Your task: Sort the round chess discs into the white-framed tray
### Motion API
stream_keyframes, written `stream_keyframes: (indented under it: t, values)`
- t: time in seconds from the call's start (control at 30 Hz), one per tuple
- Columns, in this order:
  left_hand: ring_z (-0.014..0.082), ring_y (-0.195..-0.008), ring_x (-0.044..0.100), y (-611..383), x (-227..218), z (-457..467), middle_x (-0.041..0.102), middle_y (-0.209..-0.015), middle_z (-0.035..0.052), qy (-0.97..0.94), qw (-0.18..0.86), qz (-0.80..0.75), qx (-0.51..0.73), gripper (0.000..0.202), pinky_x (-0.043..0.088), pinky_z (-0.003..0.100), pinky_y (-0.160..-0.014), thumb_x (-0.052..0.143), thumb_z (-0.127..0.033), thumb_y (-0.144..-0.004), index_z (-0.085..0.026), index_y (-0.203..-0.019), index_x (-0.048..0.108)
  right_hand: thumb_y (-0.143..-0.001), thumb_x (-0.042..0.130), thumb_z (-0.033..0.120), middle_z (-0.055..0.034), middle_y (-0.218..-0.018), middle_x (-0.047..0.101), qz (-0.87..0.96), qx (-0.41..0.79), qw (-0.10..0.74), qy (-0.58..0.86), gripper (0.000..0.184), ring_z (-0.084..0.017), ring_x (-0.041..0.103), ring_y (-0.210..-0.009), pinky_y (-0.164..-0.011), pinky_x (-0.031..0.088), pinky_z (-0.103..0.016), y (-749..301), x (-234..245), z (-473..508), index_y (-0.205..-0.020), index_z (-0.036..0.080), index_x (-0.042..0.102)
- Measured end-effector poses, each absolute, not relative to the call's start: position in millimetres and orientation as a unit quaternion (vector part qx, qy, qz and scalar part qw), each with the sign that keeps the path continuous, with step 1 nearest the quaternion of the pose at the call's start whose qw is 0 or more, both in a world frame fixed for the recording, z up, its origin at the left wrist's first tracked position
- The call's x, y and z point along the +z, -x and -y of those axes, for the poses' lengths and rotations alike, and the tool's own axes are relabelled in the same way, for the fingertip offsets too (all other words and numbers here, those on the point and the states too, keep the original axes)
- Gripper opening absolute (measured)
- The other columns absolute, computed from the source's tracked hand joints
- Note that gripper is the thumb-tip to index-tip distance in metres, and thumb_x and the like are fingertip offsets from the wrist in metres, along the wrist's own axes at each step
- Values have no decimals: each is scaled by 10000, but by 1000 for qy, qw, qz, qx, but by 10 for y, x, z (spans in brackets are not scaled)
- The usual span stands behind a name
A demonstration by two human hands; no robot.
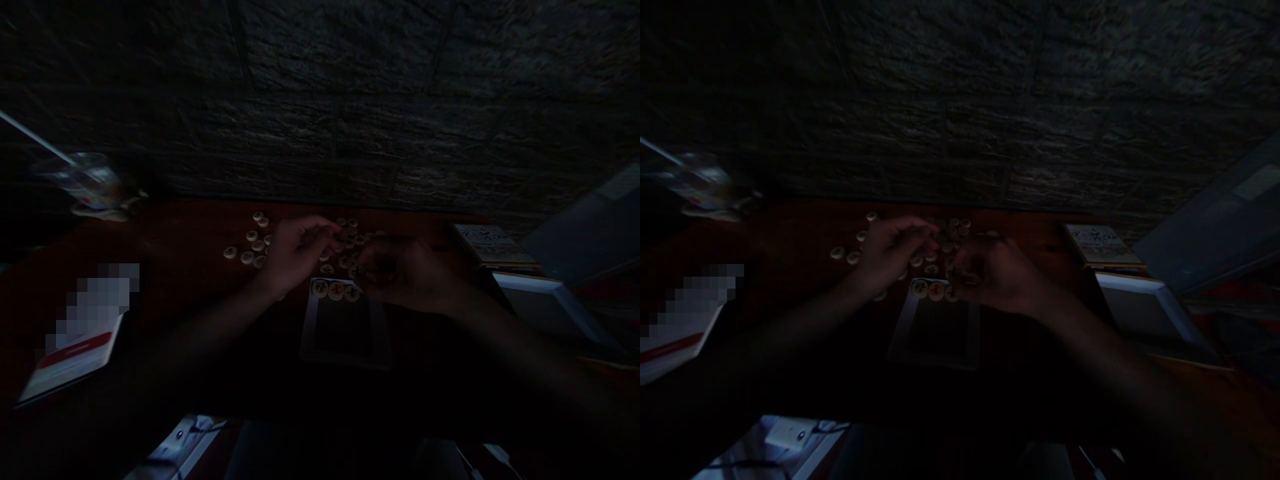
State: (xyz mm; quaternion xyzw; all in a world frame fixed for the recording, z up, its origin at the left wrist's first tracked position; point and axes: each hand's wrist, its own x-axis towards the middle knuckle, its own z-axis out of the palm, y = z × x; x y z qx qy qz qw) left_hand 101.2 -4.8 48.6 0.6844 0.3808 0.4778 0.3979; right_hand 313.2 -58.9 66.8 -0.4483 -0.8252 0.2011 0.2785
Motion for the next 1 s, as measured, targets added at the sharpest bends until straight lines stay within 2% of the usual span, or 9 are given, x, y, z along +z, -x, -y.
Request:
stream_keyframes:
  t: [0.17,0.33,0.5,0.67,0.83,1.0]
  values:
    - [137,-663,736,-994,411,15,784,-764,44,-705,387,-364,470,183,564,232,-600,611,-266,-949,-175,-962,770,-766,775,179,16,-809,737,849,235,192,432,121,-129,657,-669,-580,455,-234,-3167,688,599,-883,195,748]
    - [134,-656,728,-992,386,-4,784,-768,36,-718,373,-354,469,178,565,248,-620,606,-243,-928,-189,-959,772,-772,775,150,27,-790,735,860,226,163,428,113,-130,665,-678,-592,450,-239,-3157,681,600,-872,200,759]
    - [135,-664,727,-992,409,10,787,-773,35,-728,361,-359,459,184,563,252,-626,603,-242,-921,-187,-962,773,-766,768,99,17,-801,746,867,210,170,419,129,-133,668,-688,-617,448,-246,-3125,666,600,-860,185,755]
    - [132,-650,726,-991,422,22,786,-770,40,-732,354,-360,458,189,546,242,-608,602,-234,-922,-170,-969,774,-823,758,153,19,-770,735,872,204,180,407,34,-124,658,-668,-605,431,-239,-3131,656,602,-827,183,742]
    - [129,-646,722,-992,421,14,784,-765,42,-729,358,-358,461,177,552,239,-607,612,-248,-925,-173,-950,771,-821,766,176,31,-776,745,871,211,183,404,41,-117,662,-653,-584,434,-225,-3151,668,599,-846,201,745]
    - [136,-645,726,-966,397,-43,790,-778,31,-728,352,-363,463,181,556,242,-609,597,-230,-919,-187,-967,766,-858,737,297,15,-757,753,833,192,264,446,95,-141,678,-650,-583,472,-243,-3196,672,554,-816,212,740]
